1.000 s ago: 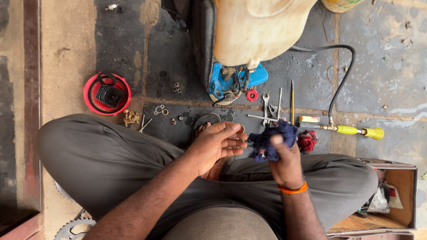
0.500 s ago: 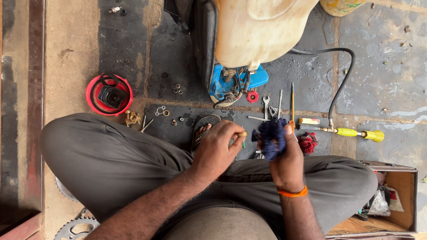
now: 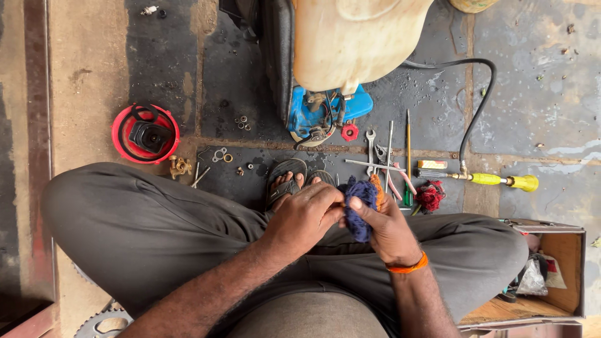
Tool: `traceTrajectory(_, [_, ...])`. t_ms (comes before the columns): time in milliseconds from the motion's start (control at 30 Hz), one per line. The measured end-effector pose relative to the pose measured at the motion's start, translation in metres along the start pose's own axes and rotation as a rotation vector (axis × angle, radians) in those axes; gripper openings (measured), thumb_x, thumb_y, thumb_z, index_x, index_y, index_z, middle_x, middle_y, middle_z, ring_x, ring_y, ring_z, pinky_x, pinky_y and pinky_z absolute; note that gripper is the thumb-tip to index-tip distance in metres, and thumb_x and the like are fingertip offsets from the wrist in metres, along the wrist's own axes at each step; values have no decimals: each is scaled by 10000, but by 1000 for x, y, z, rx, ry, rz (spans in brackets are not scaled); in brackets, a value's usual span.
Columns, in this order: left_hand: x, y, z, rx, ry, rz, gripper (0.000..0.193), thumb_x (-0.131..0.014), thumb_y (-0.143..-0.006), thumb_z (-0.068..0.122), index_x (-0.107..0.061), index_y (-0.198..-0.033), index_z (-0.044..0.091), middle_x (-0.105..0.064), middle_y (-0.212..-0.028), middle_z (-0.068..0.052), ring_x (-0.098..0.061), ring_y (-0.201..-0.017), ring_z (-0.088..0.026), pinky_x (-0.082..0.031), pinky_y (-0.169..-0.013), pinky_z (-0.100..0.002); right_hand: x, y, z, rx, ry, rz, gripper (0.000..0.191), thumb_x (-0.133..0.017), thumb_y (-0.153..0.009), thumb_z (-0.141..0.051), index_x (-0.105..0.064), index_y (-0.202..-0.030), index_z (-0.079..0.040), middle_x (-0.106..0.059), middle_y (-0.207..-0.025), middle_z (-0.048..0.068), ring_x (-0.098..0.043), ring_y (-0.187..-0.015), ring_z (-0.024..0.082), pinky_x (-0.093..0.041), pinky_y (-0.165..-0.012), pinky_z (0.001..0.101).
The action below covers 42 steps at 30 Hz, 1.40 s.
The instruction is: The person sits on the floor of a repair shop and wipes small metal fittings and fasteners with a blue rag, rubbing each part by hand and setting cleaned pieces on the ground beside them.
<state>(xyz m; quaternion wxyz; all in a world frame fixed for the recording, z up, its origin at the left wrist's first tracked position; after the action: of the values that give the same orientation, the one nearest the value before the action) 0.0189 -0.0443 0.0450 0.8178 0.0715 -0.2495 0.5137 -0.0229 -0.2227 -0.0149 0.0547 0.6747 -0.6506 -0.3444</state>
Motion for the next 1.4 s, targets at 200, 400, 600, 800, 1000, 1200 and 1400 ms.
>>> traceTrajectory(200, [4,-3,-1,52,281,-80,143,-742,-992,162,-651,-1003,52,-771,-852,-15,-766,-800,-124,-594,-774,-298,10,-2,16,-77,-263,-21,199,-659,-953,-131,-623,-1110,-14,-715,-907,127,-707,-761,246,-580,-701,359])
traceTrajectory(400, [-10,-10,-36,500,1049,-4,191,-688,-985,218,-658,-1038,37,-739,-1054,-123,-734,-965,-186,-583,-869,-335,22,-7,12,-71,-513,29,246,-676,-1001,-267,-616,-1080,-42,-645,-835,88,-613,-740,193,-515,-675,373])
traceTrajectory(600, [-12,-4,-60,724,1238,20,295,-632,-1007,338,-597,-995,46,-750,-1071,-143,-744,-967,-219,-631,-884,-396,4,-7,-5,34,-562,94,292,-633,-988,-397,-622,-1080,-121,-655,-850,84,-604,-754,201,-489,-659,376])
traceTrajectory(800, [-14,-4,-60,778,1200,38,306,-645,-997,328,-578,-1113,53,-732,-1022,-130,-737,-939,-206,-631,-874,-385,-3,-11,-9,35,-463,89,382,-600,-1001,-429,-639,-1118,-68,-669,-881,111,-625,-779,228,-517,-715,395])
traceTrajectory(1000, [-12,-7,-55,733,1184,-15,450,-601,-1025,332,-640,-1346,19,-730,-1029,-92,-732,-950,-170,-625,-892,-353,0,-14,0,20,-370,58,427,-594,-1011,-405,-631,-1139,0,-686,-930,122,-653,-833,247,-535,-780,406])
traceTrajectory(1200, [-18,-2,-64,756,1134,18,450,-487,-1056,347,-645,-1338,34,-739,-1095,-131,-746,-1007,-188,-618,-919,-367,2,-12,-7,153,-147,228,298,-625,-988,-238,-633,-1170,-3,-694,-993,118,-661,-868,220,-541,-788,374])
traceTrajectory(1400, [-36,8,-79,756,1170,-60,435,-523,-1035,267,-561,-1410,50,-723,-1205,-125,-754,-1054,-208,-608,-950,-382,-37,9,-31,639,659,292,401,-637,-839,70,-597,-1232,0,-648,-1116,112,-633,-1008,227,-542,-869,348])
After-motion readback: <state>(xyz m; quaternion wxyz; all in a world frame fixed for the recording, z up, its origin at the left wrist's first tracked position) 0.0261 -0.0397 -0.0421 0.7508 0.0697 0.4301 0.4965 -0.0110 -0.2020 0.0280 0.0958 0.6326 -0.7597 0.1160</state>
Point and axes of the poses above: each hand's wrist, its own y-axis away from the middle knuckle, its own x-axis out of the back of the hand, z = x × y, the point moved 5 cm from there along -y, towards the middle knuckle
